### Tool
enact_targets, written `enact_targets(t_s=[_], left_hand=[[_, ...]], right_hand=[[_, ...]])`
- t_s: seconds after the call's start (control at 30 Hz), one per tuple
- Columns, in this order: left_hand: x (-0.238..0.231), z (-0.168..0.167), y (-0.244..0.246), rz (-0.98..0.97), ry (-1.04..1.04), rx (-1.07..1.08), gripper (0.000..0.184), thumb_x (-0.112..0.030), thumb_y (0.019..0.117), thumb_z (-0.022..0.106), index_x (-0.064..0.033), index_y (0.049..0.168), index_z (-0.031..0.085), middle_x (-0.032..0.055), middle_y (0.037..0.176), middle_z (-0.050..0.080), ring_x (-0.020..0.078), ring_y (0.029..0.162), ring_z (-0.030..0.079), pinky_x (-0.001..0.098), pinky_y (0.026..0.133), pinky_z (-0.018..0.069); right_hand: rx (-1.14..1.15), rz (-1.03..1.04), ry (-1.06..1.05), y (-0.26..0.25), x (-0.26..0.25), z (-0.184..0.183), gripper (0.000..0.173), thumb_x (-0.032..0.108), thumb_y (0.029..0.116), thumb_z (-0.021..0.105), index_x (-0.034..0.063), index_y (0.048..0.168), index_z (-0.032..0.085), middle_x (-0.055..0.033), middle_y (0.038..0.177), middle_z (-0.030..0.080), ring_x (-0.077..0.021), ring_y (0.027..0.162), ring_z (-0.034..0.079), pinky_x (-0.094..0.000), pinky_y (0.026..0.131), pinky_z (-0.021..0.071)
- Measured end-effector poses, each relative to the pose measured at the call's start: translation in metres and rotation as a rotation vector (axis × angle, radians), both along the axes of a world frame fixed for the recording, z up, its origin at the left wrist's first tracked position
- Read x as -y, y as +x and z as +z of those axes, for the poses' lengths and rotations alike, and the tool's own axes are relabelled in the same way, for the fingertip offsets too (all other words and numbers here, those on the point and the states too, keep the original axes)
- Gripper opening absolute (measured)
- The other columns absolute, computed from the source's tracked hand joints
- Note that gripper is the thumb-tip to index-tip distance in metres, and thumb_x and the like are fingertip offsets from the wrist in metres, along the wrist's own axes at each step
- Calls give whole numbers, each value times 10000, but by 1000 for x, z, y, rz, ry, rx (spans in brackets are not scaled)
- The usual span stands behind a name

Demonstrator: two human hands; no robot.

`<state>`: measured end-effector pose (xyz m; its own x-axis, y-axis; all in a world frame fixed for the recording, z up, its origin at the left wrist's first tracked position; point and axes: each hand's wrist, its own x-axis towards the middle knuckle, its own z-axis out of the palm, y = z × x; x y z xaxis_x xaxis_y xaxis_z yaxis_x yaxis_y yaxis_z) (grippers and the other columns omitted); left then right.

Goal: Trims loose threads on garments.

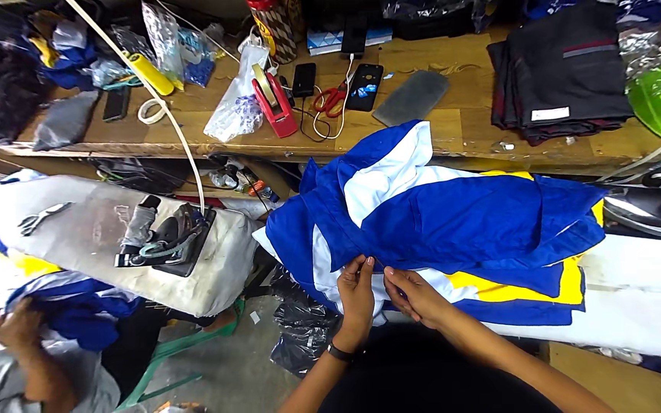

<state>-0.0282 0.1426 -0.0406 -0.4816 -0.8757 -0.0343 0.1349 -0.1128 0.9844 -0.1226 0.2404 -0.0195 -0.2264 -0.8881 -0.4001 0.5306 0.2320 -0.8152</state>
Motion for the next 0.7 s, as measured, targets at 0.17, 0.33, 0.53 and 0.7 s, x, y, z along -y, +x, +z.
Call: enact_targets(t_s=[0.17, 0.33, 0.53, 0.7], left_hand=[[1, -7, 4, -1, -151, 40, 113, 25, 954, 594, 68, 957, 698, 26, 868, 710, 10, 803, 657, 191, 792, 557], [3, 16, 5, -30, 168, 44, 158, 41, 956, 589, -4, 871, 714, -33, 770, 698, 4, 712, 623, 180, 717, 524], [6, 11, 5, -68, 7, 77, 147, 37, 958, 588, 11, 871, 705, -26, 771, 700, -6, 723, 636, 182, 725, 538], [7, 0, 9, -104, -103, 56, 143, 21, 970, 576, 29, 887, 693, 3, 793, 711, 33, 764, 676, 221, 774, 574]], right_hand=[[300, 28, 10, -2, -2, 2, 482, 401, 1121, 288, 157, 773, 517, 86, 534, 396, 7, 370, 340, -137, 354, 304], [-136, 18, -27, -3, 0, 0, 388, 290, 1101, 390, 182, 750, 515, 120, 535, 395, 29, 399, 338, -140, 384, 286], [-128, -19, 2, -4, 1, 2, 398, 282, 1095, 416, 174, 729, 528, 117, 508, 395, 24, 377, 347, -145, 364, 291], [-131, -14, 45, -8, 4, 1, 429, 263, 1085, 462, 169, 671, 515, 104, 493, 397, 17, 366, 340, -151, 357, 282]])
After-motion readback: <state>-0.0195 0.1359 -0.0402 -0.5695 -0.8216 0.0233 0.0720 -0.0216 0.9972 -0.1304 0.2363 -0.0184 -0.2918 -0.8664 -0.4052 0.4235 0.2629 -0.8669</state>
